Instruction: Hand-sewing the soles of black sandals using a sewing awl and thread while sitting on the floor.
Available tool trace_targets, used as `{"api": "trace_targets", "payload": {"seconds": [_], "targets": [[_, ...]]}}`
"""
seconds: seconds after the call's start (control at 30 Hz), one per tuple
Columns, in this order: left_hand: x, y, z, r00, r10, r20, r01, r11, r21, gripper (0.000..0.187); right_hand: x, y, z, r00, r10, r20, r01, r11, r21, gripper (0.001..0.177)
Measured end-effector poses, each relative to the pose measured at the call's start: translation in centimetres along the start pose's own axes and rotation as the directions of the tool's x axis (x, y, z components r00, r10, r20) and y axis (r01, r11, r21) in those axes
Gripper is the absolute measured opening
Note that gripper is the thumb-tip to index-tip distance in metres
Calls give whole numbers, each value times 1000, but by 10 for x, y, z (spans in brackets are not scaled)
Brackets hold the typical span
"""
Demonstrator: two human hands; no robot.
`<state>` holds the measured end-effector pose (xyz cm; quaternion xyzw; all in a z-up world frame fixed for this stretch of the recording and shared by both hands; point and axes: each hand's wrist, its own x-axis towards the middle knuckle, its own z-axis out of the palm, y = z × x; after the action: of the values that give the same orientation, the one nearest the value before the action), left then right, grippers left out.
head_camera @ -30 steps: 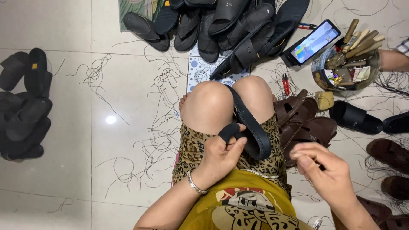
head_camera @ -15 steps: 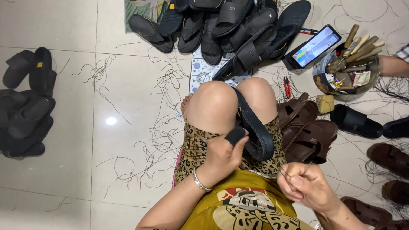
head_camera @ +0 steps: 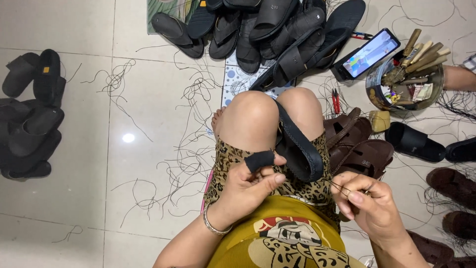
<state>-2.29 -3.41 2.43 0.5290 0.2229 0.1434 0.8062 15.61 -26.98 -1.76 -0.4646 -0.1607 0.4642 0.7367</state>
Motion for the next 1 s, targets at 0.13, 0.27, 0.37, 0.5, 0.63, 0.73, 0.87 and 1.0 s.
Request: {"api": "trace_targets", "payload": {"seconds": [0.13, 0.27, 0.37, 0.5, 0.63, 0.73, 0.87, 1.0], "targets": [[-7, -2, 4, 997, -44, 59, 54, 981, -189, 29, 5, -7, 9, 999, 6, -37, -8, 1000, -30, 12], [-10, -2, 8, 991, -78, 110, 105, 958, -268, 30, 8, 1, 14, 996, 45, 74, -48, 998, 38, 10], [-12, -1, 12, 986, -80, 148, 119, 954, -275, 26, 6, 2, 19, 996, 54, 64, -48, 995, -88, 9], [-12, -1, 12, 993, -47, 106, 71, 969, -238, 25, 6, -9, 20, 998, 50, -49, -59, 980, -189, 7], [-11, -1, 10, 993, -77, 94, 95, 975, -202, 24, 1, -4, 15, 996, 32, -81, -42, 992, -121, 10], [-11, 0, 12, 991, -72, 109, 98, 962, -255, 23, 0, -5, 23, 998, 19, -54, -29, 981, -194, 9], [-13, 1, 13, 988, -93, 127, 122, 962, -245, 23, 1, -6, 21, 997, -5, -75, -17, 956, -293, 9], [-14, -1, 11, 988, -100, 119, 128, 956, -263, 23, 4, 2, 9, 998, 66, 7, -66, 998, 11, 12]]}}
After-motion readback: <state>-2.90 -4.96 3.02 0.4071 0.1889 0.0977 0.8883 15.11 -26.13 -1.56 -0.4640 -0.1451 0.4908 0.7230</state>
